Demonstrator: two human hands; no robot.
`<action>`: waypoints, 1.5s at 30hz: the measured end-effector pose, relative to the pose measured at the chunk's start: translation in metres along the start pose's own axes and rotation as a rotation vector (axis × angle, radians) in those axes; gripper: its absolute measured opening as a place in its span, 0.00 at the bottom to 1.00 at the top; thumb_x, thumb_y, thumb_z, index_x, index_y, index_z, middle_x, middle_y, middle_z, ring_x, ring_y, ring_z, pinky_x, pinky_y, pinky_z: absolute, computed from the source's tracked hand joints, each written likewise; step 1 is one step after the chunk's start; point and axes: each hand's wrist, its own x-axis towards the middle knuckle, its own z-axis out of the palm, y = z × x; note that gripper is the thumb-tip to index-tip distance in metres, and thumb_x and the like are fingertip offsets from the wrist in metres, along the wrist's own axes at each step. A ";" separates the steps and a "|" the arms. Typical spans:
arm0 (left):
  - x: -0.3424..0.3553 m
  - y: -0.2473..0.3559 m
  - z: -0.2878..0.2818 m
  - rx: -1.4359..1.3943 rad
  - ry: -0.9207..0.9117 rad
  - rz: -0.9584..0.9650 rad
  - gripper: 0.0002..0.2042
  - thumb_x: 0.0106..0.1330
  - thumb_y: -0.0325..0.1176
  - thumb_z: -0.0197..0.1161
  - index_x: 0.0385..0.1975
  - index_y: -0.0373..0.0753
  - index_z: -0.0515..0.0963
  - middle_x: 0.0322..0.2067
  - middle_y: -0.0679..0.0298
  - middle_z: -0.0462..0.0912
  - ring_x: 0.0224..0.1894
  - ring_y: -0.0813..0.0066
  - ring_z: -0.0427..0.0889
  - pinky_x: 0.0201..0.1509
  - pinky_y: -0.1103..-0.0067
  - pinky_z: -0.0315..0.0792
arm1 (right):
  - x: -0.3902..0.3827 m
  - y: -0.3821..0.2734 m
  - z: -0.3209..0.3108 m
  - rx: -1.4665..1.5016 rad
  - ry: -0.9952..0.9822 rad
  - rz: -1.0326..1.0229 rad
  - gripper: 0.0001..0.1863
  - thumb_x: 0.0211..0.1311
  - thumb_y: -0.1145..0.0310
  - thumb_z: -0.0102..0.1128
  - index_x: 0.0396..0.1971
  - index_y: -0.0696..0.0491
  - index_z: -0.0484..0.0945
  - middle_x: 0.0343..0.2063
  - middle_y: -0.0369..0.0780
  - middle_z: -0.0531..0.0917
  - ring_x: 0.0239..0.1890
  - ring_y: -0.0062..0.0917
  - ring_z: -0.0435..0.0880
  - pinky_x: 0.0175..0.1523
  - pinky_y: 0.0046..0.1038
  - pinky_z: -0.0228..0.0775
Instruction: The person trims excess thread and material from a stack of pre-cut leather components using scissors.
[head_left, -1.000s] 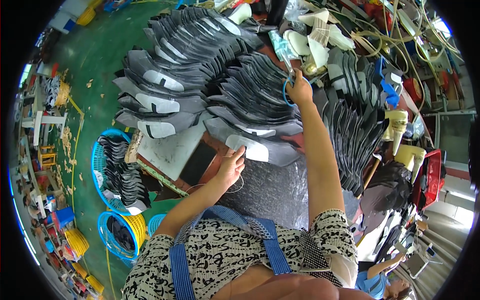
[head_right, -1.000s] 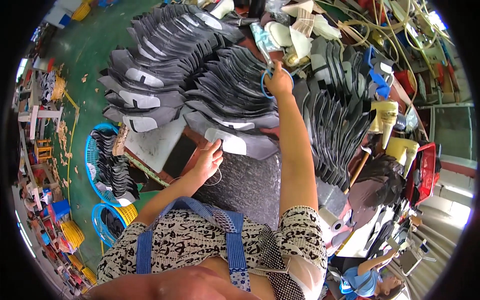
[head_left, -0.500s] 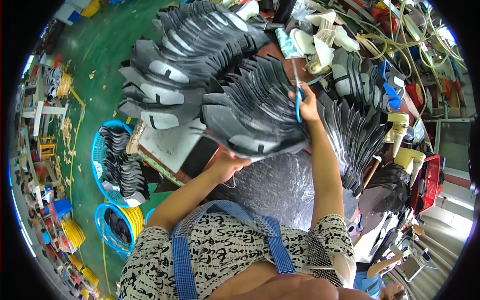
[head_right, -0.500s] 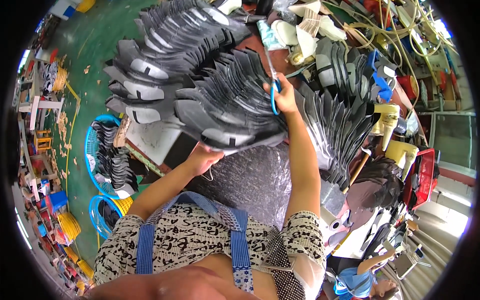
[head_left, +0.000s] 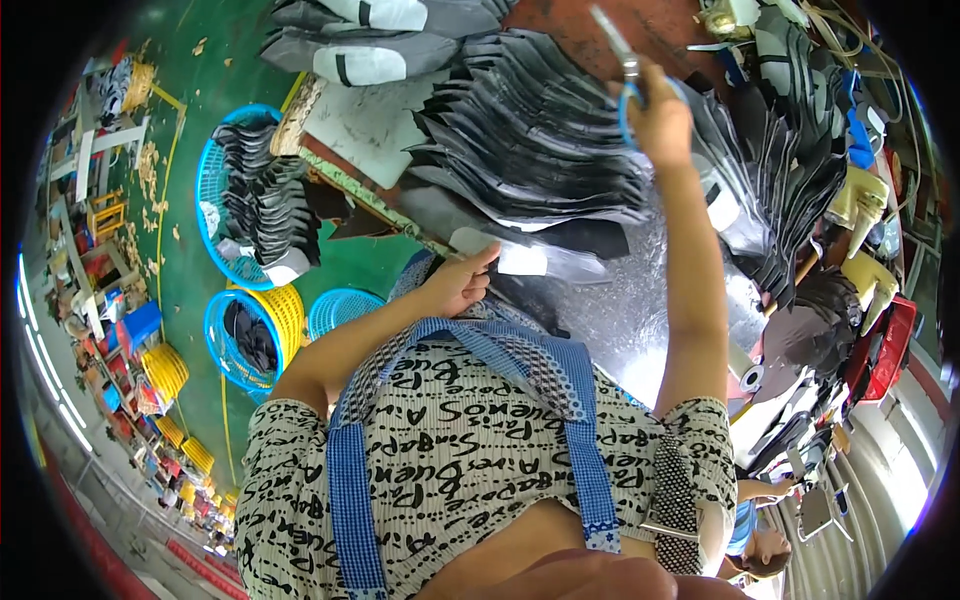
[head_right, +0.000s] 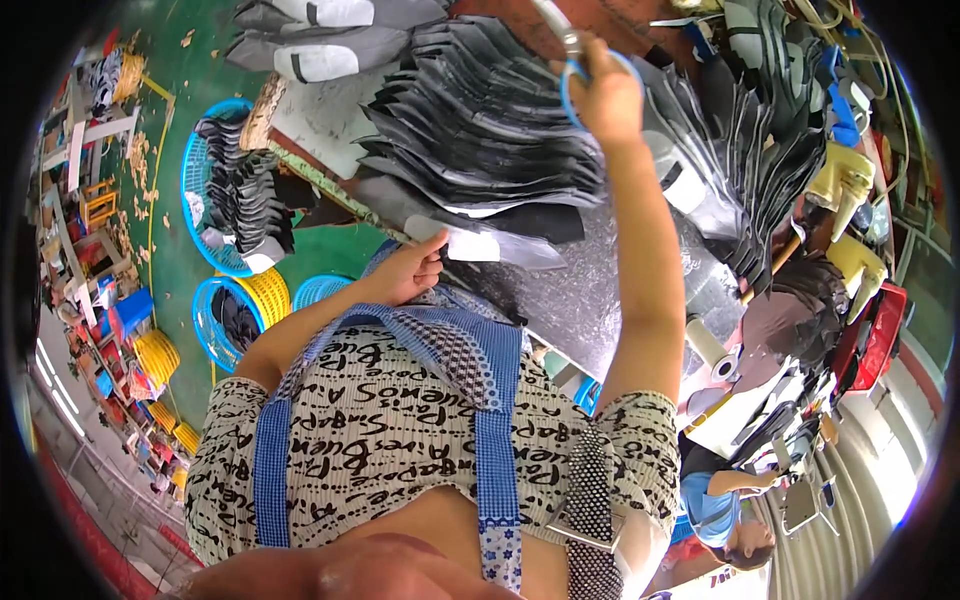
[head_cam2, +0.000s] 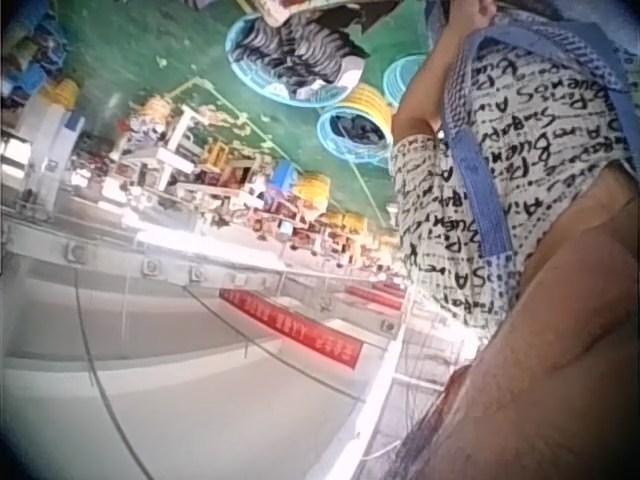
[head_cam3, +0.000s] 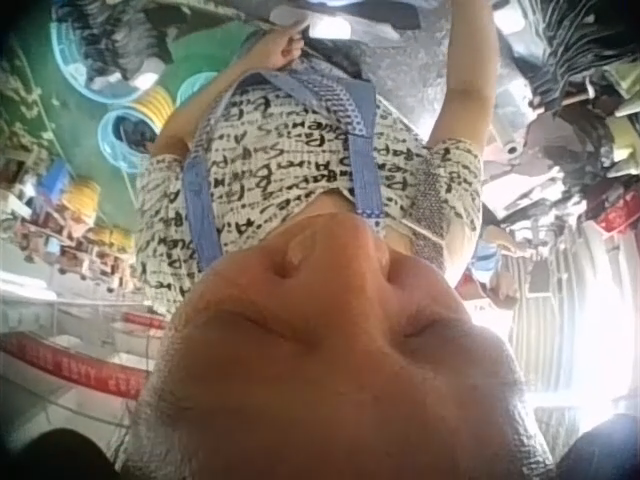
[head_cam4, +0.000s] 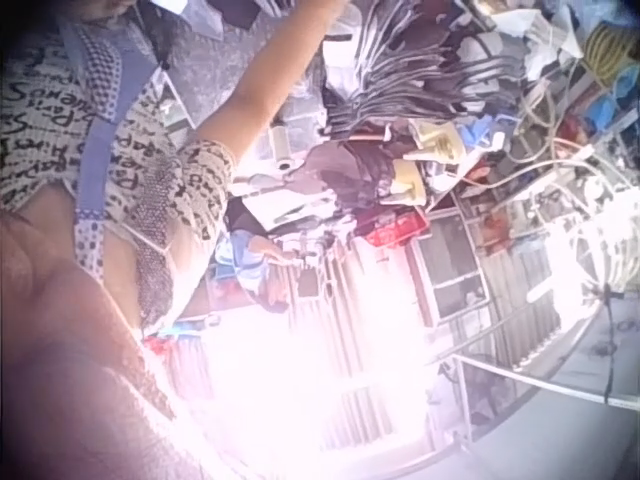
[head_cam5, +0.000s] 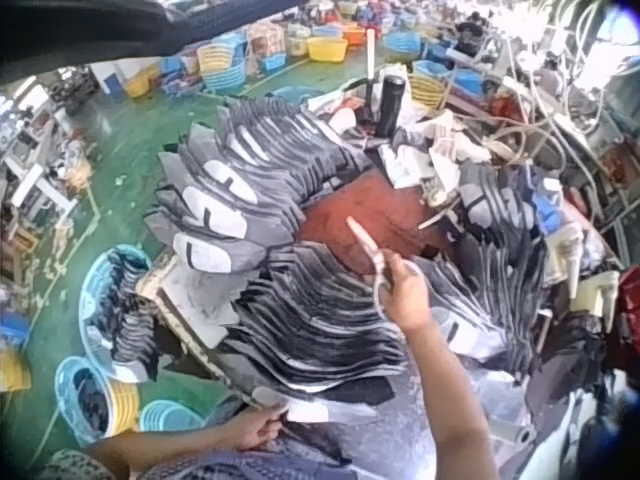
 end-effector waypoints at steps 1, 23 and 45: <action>-0.001 -0.004 -0.007 0.086 0.016 0.012 0.13 0.60 0.46 0.61 0.27 0.45 0.70 0.17 0.76 0.62 0.14 0.89 0.51 0.17 0.87 0.47 | -0.004 -0.017 -0.015 0.000 0.061 0.020 0.20 0.48 0.63 0.67 0.41 0.51 0.72 0.24 0.45 0.79 0.27 0.39 0.78 0.32 0.35 0.69; -0.080 0.045 0.013 0.713 -0.334 0.393 0.37 0.64 0.64 0.25 0.66 0.41 0.44 0.38 0.66 0.73 0.29 0.84 0.61 0.31 0.87 0.53 | -0.151 -0.228 0.002 0.679 -0.158 0.541 0.26 0.41 0.73 0.73 0.40 0.54 0.67 0.30 0.37 0.82 0.29 0.18 0.78 0.38 0.20 0.71; -0.005 0.101 -0.019 1.559 0.445 1.068 0.14 0.45 0.42 0.72 0.17 0.38 0.77 0.12 0.69 0.70 0.15 0.80 0.64 0.19 0.80 0.58 | -0.206 -0.112 0.034 0.077 0.381 0.634 0.21 0.43 0.72 0.70 0.39 0.52 0.71 0.18 0.36 0.76 0.21 0.25 0.76 0.30 0.25 0.67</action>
